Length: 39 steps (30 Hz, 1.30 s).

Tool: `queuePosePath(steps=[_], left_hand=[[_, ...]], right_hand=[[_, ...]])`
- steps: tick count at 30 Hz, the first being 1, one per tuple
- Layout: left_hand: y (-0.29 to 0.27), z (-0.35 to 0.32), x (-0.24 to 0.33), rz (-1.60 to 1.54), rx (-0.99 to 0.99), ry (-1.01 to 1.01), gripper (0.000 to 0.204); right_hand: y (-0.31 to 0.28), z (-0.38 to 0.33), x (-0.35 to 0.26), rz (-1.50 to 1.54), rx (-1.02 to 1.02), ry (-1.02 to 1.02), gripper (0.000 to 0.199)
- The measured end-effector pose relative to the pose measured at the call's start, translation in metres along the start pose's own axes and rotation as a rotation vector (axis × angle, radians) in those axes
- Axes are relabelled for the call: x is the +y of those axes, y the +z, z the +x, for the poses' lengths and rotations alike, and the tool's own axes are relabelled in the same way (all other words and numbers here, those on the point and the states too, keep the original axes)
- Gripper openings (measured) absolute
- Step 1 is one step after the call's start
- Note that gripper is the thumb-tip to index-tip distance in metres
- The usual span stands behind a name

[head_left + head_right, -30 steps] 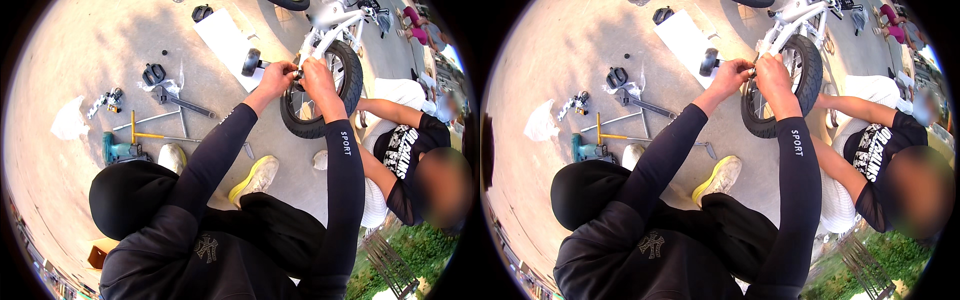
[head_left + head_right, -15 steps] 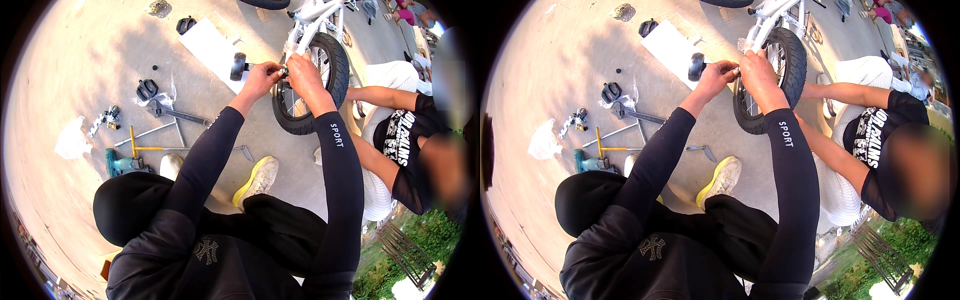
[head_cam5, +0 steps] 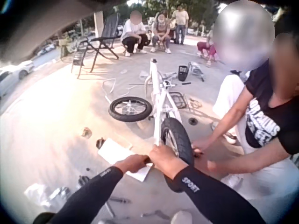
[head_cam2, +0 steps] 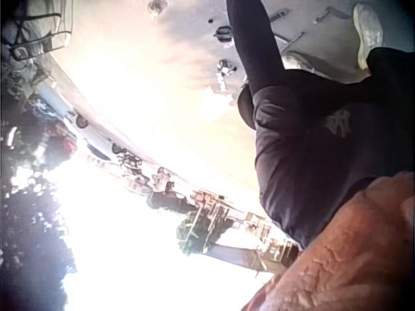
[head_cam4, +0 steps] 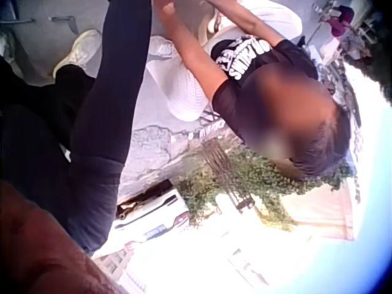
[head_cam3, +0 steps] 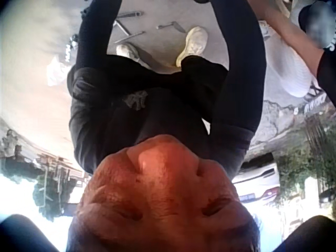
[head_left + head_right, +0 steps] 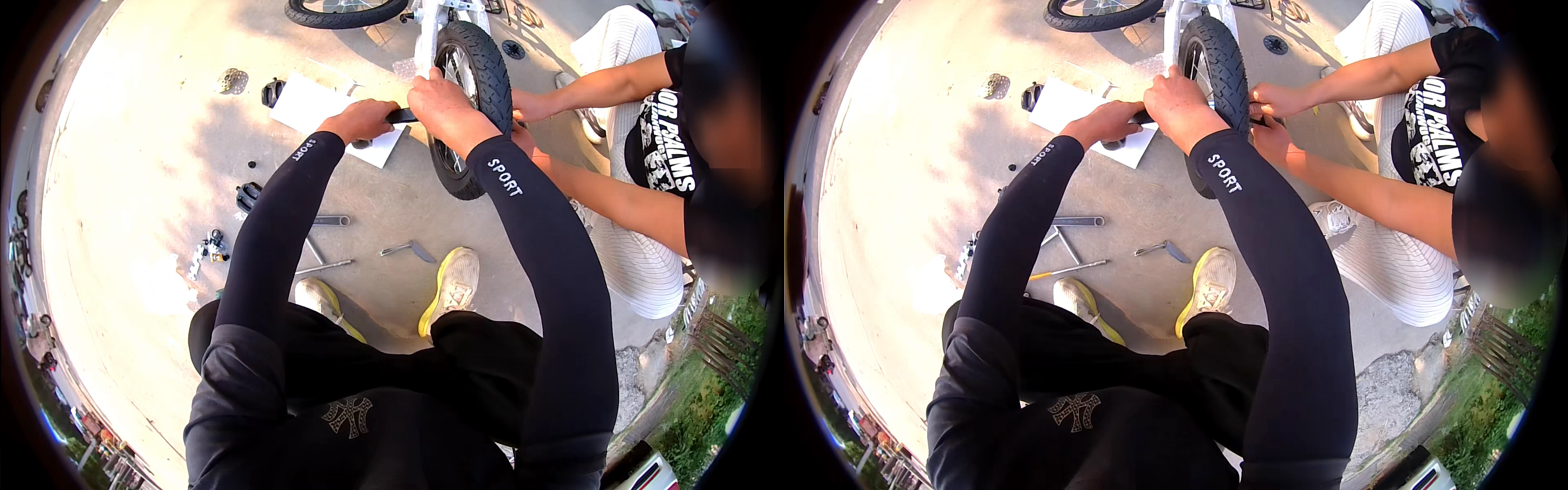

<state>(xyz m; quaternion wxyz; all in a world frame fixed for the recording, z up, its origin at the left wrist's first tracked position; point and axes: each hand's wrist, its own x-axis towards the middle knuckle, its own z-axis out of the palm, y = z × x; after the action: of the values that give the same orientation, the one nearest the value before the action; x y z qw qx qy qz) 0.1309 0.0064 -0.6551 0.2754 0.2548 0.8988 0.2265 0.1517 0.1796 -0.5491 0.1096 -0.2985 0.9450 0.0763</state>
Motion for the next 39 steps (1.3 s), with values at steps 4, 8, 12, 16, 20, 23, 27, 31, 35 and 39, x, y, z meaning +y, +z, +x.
queuePosePath(steps=[4,8,12,16,20,23,27,31,35,39], left_hand=[[-0.004,-0.001,-0.008,0.158,-0.074,0.072,0.024],[-0.003,-0.003,0.013,0.249,-0.064,0.082,0.027],[0.006,-0.009,0.026,0.289,0.007,0.077,0.027],[0.001,-0.006,0.036,0.3,-0.018,0.07,0.027],[0.003,-0.007,0.018,0.293,-0.03,0.028,0.031],[0.003,-0.006,-0.003,0.312,-0.042,0.083,0.037],[0.006,-0.005,0.0,0.293,-0.066,0.057,0.041],[-0.001,-0.001,0.04,0.335,-0.101,0.033,0.033],[-0.005,-0.002,0.035,0.36,-0.14,0.013,0.037],[-0.005,-0.005,0.021,0.365,-0.121,0.028,0.036]], right_hand=[[-0.042,-0.025,0.002,-0.135,0.305,-0.192,0.024],[-0.066,-0.067,0.03,-0.104,0.795,0.132,0.039],[-0.047,-0.097,0.034,0.793,0.454,0.47,0.063],[-0.019,-0.084,0.041,0.611,0.572,0.438,0.059],[-0.038,-0.074,0.014,0.739,0.464,0.546,0.07],[-0.038,-0.064,0.0,0.773,0.524,0.532,0.075],[-0.031,-0.068,0.008,0.806,0.526,0.483,0.076],[-0.009,-0.086,0.04,0.837,0.67,0.446,0.069],[-0.018,-0.079,0.032,0.805,0.6,0.465,0.064],[-0.026,-0.071,0.022,0.794,0.59,0.454,0.065]])
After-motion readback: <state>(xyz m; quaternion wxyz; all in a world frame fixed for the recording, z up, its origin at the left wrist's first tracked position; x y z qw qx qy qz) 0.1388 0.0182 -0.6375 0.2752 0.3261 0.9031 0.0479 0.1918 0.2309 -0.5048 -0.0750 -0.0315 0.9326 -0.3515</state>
